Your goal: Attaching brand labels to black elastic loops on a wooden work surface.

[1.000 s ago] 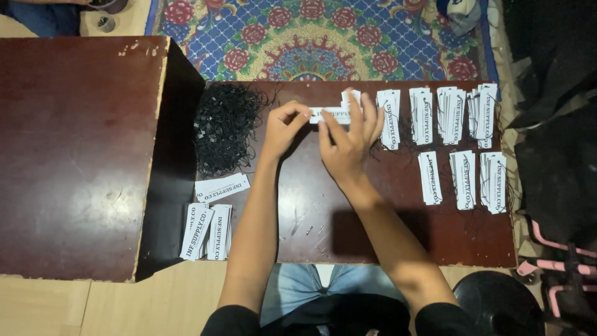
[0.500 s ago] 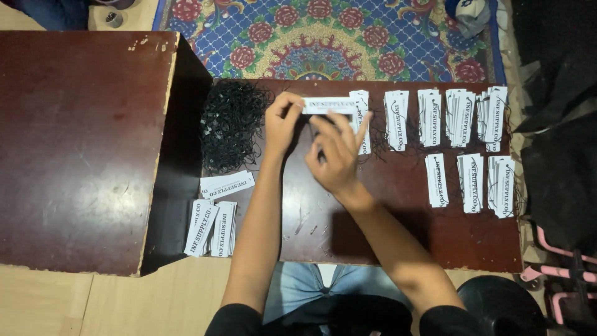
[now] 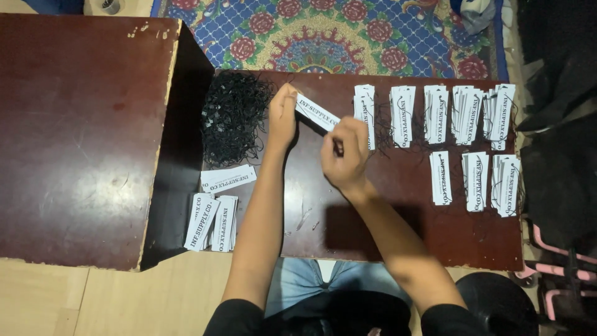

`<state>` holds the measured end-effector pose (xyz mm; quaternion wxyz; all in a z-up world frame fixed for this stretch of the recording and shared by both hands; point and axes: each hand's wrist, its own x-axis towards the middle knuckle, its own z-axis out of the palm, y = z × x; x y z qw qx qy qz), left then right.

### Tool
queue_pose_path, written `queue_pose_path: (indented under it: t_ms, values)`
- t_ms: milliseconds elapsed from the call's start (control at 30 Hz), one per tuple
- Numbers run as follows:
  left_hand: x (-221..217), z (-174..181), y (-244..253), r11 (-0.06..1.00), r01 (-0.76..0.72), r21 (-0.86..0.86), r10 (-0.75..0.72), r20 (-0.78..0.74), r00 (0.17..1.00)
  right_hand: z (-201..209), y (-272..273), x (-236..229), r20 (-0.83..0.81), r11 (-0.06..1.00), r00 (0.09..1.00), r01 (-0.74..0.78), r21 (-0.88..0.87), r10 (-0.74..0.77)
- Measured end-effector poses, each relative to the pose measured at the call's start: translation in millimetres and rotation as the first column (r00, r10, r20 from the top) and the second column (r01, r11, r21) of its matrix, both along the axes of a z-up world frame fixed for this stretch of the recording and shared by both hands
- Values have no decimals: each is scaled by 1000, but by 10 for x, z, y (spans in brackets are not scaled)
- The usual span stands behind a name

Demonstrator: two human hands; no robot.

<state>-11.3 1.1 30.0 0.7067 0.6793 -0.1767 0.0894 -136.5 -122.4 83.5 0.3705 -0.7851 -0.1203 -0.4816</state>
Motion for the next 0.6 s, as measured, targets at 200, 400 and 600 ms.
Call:
queue_pose_path:
  t_ms: [200, 400, 600]
  values:
    - [-24, -7, -8, 993, 60, 101, -65, 49, 997, 104, -59, 67, -398, 998, 915, -57, 30, 64]
    - [-77, 94, -26, 982, 51, 182, -69, 98, 993, -39, -108, 59, -546, 997, 836, -78, -19, 55]
    - [-20, -22, -39, 984, -25, 178, -8, 181, 984, 156, -97, -34, -501, 998, 865, -35, -54, 4]
